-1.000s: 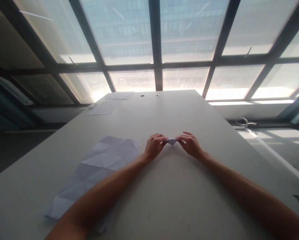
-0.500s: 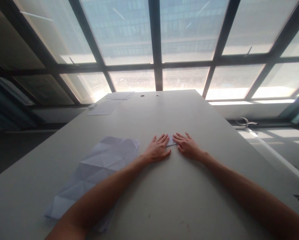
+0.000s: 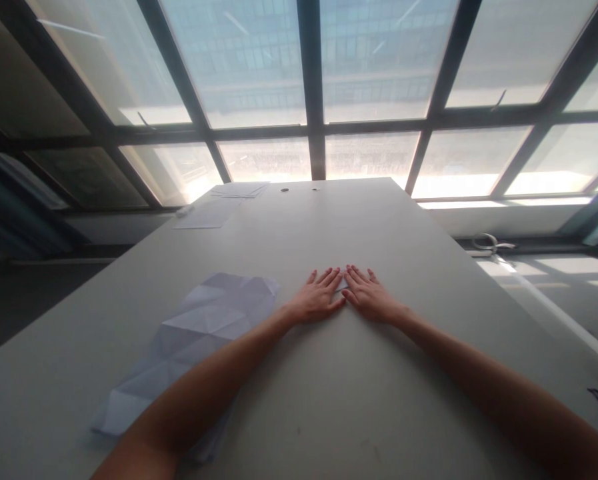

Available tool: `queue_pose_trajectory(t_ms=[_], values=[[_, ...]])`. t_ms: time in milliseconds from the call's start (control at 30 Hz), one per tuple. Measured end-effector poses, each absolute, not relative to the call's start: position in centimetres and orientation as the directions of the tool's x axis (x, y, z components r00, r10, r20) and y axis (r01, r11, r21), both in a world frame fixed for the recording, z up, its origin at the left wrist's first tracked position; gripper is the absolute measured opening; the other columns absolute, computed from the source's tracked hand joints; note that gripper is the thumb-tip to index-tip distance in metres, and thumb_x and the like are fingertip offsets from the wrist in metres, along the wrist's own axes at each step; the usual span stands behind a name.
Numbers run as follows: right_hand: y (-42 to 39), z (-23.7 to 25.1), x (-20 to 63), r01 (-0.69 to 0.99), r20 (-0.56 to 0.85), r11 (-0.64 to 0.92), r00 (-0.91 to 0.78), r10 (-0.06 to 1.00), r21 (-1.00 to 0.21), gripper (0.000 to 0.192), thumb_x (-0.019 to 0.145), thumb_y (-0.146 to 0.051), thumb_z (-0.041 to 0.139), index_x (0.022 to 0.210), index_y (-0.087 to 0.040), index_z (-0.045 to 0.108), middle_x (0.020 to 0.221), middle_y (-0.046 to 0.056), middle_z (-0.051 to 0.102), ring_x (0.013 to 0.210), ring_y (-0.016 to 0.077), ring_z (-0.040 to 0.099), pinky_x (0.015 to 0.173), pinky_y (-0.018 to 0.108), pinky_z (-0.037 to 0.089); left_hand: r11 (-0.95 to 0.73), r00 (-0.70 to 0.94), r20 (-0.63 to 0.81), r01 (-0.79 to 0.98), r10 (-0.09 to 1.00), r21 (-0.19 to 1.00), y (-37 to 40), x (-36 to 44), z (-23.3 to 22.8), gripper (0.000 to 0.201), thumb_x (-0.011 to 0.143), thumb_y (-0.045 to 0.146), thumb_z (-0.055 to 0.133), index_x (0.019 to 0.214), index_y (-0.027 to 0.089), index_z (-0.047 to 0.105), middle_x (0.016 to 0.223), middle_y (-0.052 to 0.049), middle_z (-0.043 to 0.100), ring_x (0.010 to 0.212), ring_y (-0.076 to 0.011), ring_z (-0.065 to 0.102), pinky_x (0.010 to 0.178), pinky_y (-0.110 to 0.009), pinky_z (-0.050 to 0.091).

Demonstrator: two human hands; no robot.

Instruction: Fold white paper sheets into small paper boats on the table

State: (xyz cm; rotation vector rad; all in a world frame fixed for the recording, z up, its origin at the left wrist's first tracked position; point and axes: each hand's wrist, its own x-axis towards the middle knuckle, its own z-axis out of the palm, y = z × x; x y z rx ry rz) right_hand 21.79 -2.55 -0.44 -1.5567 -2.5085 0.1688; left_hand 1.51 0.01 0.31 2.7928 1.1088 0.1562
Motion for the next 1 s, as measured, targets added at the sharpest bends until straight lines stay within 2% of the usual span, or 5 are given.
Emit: queue_pose_trajectory(t_ms=[200, 500, 633, 733, 1000], values=[[-2.0, -1.2, 21.7, 0.927, 0.105, 0.29, -0.272, 0.957, -0.24, 0.068, 0.1, -0.053, 0.011, 0.153, -0.013, 0.026, 0.159, 0.013, 0.021, 0.148, 0.0257, 0.013, 0.117, 0.058, 0.008, -0.742, 0.752, 0.0, 0.651, 0.659, 0.157, 0.0, 1.3, 0.7, 0.07, 0.096, 0.064, 0.025, 0.156, 0.029, 0.012, 0.162, -0.005, 0.009, 0.15, -0.0257, 0.005, 0.118, -0.053, 0.003], [-1.9, -1.1, 21.6, 0.949, 0.067, 0.213, -0.203, 0.977, -0.234, 0.072, 0.098, -0.059, 0.017, 0.154, -0.014, 0.024, 0.16, 0.011, 0.019, 0.149, 0.0262, 0.009, 0.117, 0.056, 0.004, -0.781, 0.799, -0.023, 0.593, 0.601, 0.197, 0.0, 1.2, 1.0, 0.069, 0.097, 0.063, 0.026, 0.156, 0.031, 0.009, 0.162, -0.001, 0.011, 0.15, -0.0247, 0.002, 0.117, -0.057, -0.001], [-1.6, -0.9, 21.9, 0.966, 0.017, 0.15, -0.15, 0.989, -0.208, 0.065, 0.099, -0.052, 0.018, 0.155, -0.018, 0.022, 0.161, 0.009, 0.016, 0.149, 0.0267, 0.006, 0.115, 0.06, 0.001, -0.785, 0.804, -0.043, 0.59, 0.594, 0.187, 0.0, 1.2, 1.1, 0.07, 0.097, 0.064, 0.024, 0.156, 0.029, 0.007, 0.162, -0.001, 0.01, 0.15, -0.0246, 0.001, 0.117, -0.056, 0.0], [-1.2, -1.0, 22.5, 0.972, 0.012, 0.077, -0.077, 0.997, -0.22, 0.06, 0.099, -0.044, 0.024, 0.154, -0.021, 0.024, 0.161, 0.009, 0.016, 0.148, 0.0288, 0.009, 0.114, 0.063, 0.004, -0.788, 0.807, -0.05, 0.586, 0.588, 0.19, 0.0, 1.2, 1.3, 0.068, 0.098, 0.063, 0.022, 0.156, 0.031, 0.007, 0.162, 0.0, 0.01, 0.15, -0.0251, 0.0, 0.117, -0.057, -0.001], [-0.6, -2.0, 24.6, 0.958, 0.171, 0.013, 0.038, 0.985, -0.287, 0.055, 0.097, -0.025, 0.026, 0.151, -0.017, 0.031, 0.156, 0.015, 0.031, 0.145, 0.0311, 0.022, 0.113, 0.064, 0.014, -0.782, 0.803, -0.072, 0.593, 0.591, 0.194, -0.2, 1.2, 1.7, 0.059, 0.098, 0.062, 0.022, 0.153, 0.042, 0.015, 0.162, 0.004, 0.007, 0.149, -0.0331, -0.002, 0.115, -0.061, 0.002]])
